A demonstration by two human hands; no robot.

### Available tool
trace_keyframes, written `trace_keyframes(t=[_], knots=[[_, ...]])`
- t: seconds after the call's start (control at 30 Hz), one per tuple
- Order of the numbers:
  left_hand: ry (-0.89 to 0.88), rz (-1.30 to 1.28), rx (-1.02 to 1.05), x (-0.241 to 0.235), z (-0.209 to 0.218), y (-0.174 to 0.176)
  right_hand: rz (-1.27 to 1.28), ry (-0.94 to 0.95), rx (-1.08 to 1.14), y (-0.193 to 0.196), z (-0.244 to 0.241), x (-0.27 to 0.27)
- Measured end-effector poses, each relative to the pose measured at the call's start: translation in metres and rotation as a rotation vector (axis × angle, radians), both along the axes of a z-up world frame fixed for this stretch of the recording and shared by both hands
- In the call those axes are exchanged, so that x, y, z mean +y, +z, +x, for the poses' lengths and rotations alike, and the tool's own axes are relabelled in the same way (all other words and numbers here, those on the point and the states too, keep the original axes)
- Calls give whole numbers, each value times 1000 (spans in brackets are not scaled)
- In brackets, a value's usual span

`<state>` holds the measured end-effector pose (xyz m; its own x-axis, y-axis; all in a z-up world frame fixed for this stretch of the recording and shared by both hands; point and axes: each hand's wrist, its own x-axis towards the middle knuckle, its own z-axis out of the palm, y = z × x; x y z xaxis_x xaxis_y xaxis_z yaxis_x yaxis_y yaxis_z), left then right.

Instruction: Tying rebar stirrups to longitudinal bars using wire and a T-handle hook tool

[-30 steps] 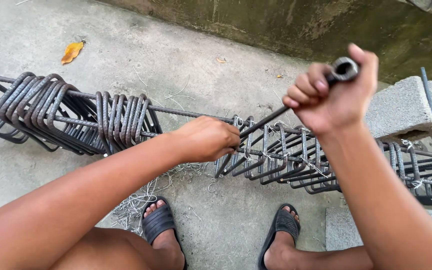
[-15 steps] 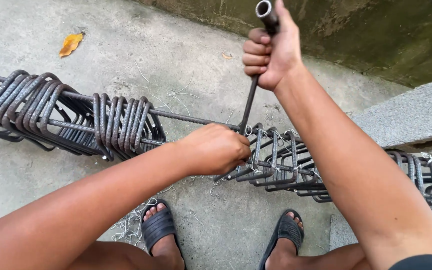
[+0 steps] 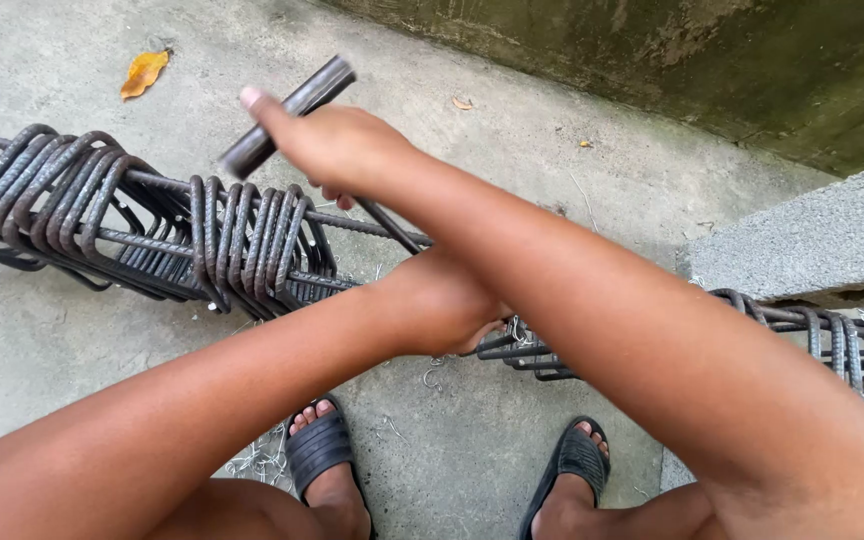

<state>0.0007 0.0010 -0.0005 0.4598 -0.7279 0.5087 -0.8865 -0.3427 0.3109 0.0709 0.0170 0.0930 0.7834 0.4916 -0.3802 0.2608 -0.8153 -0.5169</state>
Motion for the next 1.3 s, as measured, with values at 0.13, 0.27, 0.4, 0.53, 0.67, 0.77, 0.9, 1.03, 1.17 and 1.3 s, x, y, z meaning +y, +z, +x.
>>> trace_keyframes(t=[0.13,0.27,0.4,0.53,0.67,0.77,0.9,1.03,1.17,1.3], knots=[[288,301,4,10,-6,-12,-2,22,-14,-10,-10,3],[283,309,61,0,-24,3,313,-195,-11,-29,-9,3],[277,325,121,9,-43,17,577,-374,29,-48,6,11],[260,335,175,17,-56,39,462,-279,403,-36,-4,5],[256,350,236,34,-66,56,134,219,1037,-56,-15,12],[243,360,291,43,-74,68,-53,324,1080,-58,-45,17],[223,375,361,45,-92,95,-160,366,1030,-65,-56,21],[194,394,428,43,-105,118,-202,385,967,-70,-76,22],[154,425,482,39,-111,138,-216,410,702,-80,-97,25],[125,464,539,35,-118,155,-318,595,594,-130,-119,27]])
